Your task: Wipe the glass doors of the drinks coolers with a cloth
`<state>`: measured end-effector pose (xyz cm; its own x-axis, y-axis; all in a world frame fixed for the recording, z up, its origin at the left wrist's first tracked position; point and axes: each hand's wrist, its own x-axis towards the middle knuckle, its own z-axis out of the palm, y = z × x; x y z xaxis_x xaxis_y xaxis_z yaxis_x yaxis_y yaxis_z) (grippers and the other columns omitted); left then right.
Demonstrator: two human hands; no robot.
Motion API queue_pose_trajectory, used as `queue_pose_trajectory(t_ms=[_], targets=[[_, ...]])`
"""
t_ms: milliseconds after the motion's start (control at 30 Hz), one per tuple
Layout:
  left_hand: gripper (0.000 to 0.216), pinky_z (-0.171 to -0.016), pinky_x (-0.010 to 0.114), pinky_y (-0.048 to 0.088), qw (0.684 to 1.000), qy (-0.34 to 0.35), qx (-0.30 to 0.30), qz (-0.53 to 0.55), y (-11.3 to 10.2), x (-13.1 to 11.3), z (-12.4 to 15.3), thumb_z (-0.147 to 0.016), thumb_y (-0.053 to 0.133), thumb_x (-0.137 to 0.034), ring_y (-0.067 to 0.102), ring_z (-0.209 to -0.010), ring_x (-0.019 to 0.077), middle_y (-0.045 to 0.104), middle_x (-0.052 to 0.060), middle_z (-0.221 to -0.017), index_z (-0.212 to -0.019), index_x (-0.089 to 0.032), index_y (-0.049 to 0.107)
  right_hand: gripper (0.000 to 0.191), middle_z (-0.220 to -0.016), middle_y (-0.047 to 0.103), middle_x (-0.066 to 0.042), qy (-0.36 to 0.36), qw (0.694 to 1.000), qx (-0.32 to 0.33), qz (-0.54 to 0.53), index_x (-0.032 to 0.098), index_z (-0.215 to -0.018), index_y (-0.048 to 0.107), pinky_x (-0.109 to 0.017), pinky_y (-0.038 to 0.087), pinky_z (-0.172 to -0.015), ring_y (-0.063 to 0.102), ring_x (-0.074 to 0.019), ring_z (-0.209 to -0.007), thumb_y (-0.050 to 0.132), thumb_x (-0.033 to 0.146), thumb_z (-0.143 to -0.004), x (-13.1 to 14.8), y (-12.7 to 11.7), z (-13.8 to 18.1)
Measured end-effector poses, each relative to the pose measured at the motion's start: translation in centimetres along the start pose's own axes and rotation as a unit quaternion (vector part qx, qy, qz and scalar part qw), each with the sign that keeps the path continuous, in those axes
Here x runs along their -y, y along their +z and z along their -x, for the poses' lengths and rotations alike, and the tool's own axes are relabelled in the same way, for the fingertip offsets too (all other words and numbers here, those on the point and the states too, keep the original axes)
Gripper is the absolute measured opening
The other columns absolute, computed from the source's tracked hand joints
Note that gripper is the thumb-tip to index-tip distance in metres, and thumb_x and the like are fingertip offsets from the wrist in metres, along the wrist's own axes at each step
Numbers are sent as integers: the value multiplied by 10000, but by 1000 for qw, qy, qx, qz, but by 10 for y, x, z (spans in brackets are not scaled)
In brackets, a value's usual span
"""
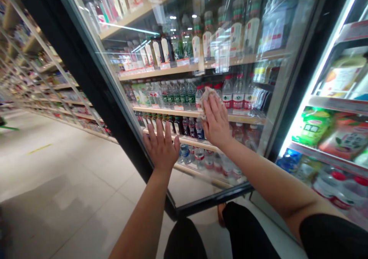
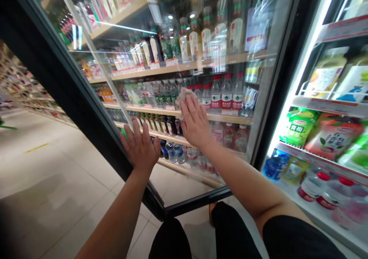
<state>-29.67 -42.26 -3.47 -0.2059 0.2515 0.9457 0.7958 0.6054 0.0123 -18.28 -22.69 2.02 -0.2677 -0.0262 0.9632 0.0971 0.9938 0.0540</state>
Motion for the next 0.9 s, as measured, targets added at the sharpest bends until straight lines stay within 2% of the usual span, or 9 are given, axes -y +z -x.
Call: queue_pose_trajectory(t_ms=[100,233,300,467,567,700,900], targets=[[619,-1281,624,74,1000,3,-9,1,-1,0,-1,-990,535,-411,85,-1594,339,336,190,-1646,-1548,-158,438,732,-1717,224,-68,-21,1000,-3,22,281,-1665,-15,-519,261,-1282,172,-238,-1597,360,283,-1036,-13,-1,12],[612,-1274,636,81,1000,1,-13,1,1,0,-1,-999,513,-430,92,-1593,347,354,194,-1638,-1539,-150,445,703,-1737,140,-36,33,999,-26,21,287,-1664,-18,-564,244,-1277,152,-263,-1601,314,316,-1046,-34,-9,-7],[610,-1273,632,95,1000,4,-16,-12,1,0,-1,-1003,502,-436,99,-1592,348,352,194,-1639,-1539,-151,446,691,-1742,107,-25,50,998,-41,16,288,-1665,-10,-579,239,-1274,149,-276,-1601,301,329,-1049,-42,-10,-6],[643,-1275,620,109,998,33,-28,-40,2,1,0,-1009,512,-409,76,-1592,345,311,205,-1652,-1579,-146,375,674,-1736,149,-41,27,998,-50,24,291,-1666,52,-582,269,-1266,194,-283,-1591,316,315,-1046,-59,-11,38],[661,-1276,621,102,998,40,-32,-41,2,2,0,-1011,516,-399,70,-1592,345,298,206,-1656,-1597,-148,338,663,-1734,162,-43,23,999,-44,20,302,-1665,68,-592,258,-1269,194,-292,-1590,322,343,-1054,-78,-17,41],[667,-1277,616,104,997,45,-44,-36,3,1,0,-1011,523,-394,75,-1591,346,300,205,-1655,-1601,-150,330,656,-1731,160,-73,70,996,-60,23,277,-1665,98,-617,249,-1261,184,-309,-1591,327,406,-1063,-104,-28,31],[674,-1275,619,121,996,54,-51,-46,3,1,0,-1002,531,-383,90,-1592,344,338,201,-1642,-1602,-153,328,652,-1714,214,-117,74,995,-49,38,240,-1654,170,-630,280,-1245,198,-318,-1587,366,349,-1042,-131,-36,77]])
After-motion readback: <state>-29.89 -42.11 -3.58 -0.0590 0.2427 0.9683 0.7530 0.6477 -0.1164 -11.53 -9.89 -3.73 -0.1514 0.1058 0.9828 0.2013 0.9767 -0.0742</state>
